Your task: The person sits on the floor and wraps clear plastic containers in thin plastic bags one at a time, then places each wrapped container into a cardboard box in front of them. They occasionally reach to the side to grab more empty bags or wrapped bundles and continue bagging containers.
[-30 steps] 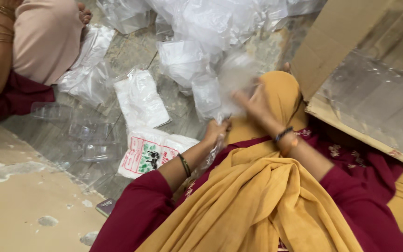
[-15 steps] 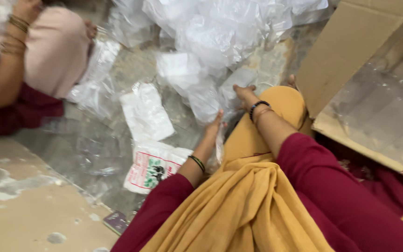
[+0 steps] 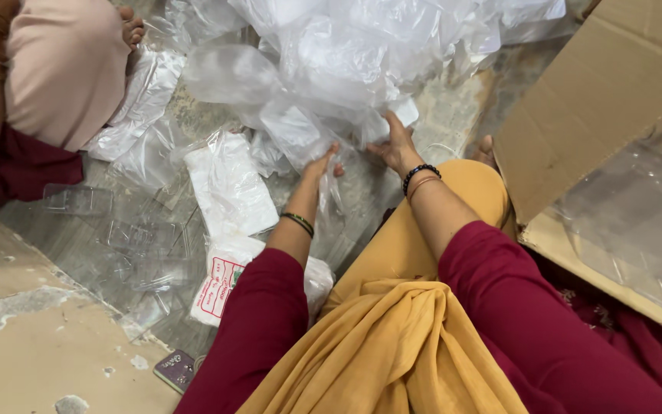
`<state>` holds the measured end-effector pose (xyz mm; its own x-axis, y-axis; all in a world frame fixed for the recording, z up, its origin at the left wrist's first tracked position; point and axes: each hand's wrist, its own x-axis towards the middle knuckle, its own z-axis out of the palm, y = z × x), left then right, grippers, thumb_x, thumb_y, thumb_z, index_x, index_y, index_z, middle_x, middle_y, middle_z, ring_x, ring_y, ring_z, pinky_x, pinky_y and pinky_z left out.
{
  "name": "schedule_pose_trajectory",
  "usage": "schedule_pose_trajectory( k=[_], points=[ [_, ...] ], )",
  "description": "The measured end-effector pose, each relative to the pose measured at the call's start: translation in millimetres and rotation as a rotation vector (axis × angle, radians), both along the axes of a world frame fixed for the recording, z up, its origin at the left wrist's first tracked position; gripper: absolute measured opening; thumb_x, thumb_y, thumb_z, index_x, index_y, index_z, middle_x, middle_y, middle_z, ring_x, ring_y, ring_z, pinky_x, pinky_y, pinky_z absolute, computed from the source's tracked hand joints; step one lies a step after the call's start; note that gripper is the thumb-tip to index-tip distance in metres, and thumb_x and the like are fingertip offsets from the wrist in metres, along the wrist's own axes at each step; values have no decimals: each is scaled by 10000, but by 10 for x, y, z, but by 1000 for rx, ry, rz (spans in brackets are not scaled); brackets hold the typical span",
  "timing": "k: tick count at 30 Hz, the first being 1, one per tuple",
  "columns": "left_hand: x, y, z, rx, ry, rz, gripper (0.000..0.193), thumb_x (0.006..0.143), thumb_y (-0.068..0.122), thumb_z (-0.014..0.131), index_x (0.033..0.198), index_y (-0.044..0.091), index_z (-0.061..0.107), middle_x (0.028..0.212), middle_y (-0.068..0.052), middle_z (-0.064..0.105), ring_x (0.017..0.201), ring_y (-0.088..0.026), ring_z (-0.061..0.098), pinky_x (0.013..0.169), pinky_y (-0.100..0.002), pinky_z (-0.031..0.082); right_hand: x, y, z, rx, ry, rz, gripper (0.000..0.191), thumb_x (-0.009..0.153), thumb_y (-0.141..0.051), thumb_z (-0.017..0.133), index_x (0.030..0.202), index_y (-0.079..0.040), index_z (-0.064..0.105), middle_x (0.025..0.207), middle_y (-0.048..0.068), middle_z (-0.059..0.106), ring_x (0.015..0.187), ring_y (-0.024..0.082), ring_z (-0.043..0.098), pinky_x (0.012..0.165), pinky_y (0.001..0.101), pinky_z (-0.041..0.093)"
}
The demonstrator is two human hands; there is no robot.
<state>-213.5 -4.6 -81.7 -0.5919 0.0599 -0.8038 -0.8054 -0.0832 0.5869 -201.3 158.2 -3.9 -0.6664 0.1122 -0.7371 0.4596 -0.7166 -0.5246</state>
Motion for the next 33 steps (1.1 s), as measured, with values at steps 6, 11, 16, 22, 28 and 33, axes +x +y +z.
schedule_pose_trajectory(
  k=[6,11,16,22,28,33],
  points=[
    [-488,-55,-140,-14,8,33,893,655,654,848,1093,-95,633,761,-107,624,549,-213,636,600,-414,668,-295,-11,-35,-100,157,50,974,838,-555,691,1591,-191,191,1620,252,219,1420,544,336,1120,627,416],
    [-624,-86,-134,-59,83,93,918,766,668,783,1240,-85,555,737,-101,659,576,-206,682,640,-392,603,-563,-40,1,-107,237,52,1016,764,-609,664,1590,-261,185,1631,206,109,1415,572,266,1087,622,407],
    [-762,65,302,-147,9,-43,915,805,750,624,1394,56,532,702,-27,653,668,-209,635,708,-451,532,-823,51,42,-119,292,25,979,790,-586,691,1583,-243,230,1653,186,74,1419,562,263,1121,585,426],
    [-1250,252,160,-308,64,-187,955,835,799,406,1461,83,488,1073,-119,634,1029,-299,548,928,-491,442,-1191,145,86,-224,361,-38,879,888,-472,734,1565,-192,247,1629,286,179,1466,487,370,1163,578,450],
    [-2110,364,-188,-683,333,-551,949,931,787,208,1466,78,542,1448,-241,557,1406,-361,467,1141,-450,365,-1269,455,272,891,431,584,489,850,-427,739,1179,-108,568,1156,205,526,1044,356,587,906,473,526],
    [-1934,174,-262,-610,635,-164,804,996,663,357,1443,30,571,1432,-236,585,1345,-355,525,1099,-416,415,-953,712,203,1333,309,808,357,817,-387,753,931,-50,785,865,154,762,788,272,735,752,398,572]
  ],
)
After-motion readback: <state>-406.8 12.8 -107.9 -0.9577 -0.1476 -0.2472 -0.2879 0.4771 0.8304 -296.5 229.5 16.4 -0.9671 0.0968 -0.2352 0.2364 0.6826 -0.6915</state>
